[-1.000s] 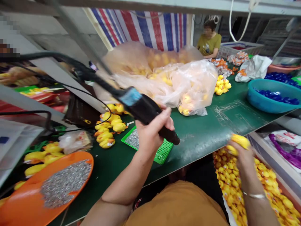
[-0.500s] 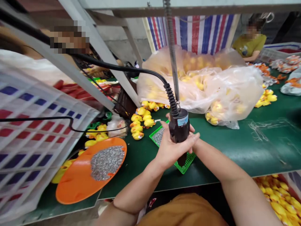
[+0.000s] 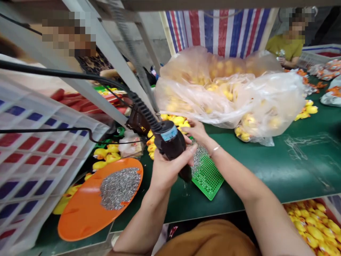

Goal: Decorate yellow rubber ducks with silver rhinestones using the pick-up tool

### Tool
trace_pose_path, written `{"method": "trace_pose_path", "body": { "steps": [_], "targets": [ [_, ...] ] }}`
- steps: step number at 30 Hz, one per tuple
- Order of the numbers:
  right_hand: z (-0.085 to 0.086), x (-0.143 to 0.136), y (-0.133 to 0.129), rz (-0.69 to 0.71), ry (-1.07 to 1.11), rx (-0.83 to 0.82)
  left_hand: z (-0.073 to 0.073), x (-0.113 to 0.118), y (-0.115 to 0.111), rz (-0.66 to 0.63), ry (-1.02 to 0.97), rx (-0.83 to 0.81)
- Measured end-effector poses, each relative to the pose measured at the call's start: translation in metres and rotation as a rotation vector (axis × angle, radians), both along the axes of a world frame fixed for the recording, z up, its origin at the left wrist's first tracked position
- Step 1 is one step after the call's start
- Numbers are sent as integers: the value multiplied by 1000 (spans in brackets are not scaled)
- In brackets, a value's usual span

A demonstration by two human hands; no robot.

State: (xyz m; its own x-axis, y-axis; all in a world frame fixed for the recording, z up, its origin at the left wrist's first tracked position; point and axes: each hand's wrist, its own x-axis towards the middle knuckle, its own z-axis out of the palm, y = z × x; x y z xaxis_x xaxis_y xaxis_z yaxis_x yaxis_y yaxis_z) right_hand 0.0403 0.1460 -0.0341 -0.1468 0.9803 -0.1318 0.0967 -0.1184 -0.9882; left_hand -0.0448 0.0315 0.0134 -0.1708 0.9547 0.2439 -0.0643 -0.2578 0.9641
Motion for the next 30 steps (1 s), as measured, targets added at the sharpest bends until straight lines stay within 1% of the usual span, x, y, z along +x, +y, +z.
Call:
{"method": "trace_pose_path", "body": {
  "steps": [2,4,7,9,10,12,15,17,21,24,27,29,30],
  "targets": [
    [4,32,-3,36,273,6,4,-1,2,53,-10,8],
    [4,73,-22,45,444,13,6,3,6,87,-11,9],
    [0,127,-70,1,505,4,5,18,11,85,26,-31],
    [-1,149,-101,-32,513,2,2,32,13,25,58,-68],
    [-2,156,-114,-46,515,5,1,39,13,-31,69,-85],
    [-3,164,-133,-71,518,8,-1,51,11,-166,65,-111],
    [-6,168,-147,-138,562,15,0,65,7,-333,55,-99],
    [-7,166,-153,-165,616,23,2,71,2,-373,77,-76],
    [-4,155,-159,-129,697,-27,8,79,-7,-378,97,-82],
    [3,149,-159,-64,772,-148,9,80,-13,-400,145,-57],
    [10,148,-153,48,766,-354,8,77,-17,-489,211,-45],
    [9,147,-148,82,741,-471,7,74,-19,-537,241,-66],
    [7,146,-146,79,743,-502,7,72,-19,-546,244,-74]
  ]
}}
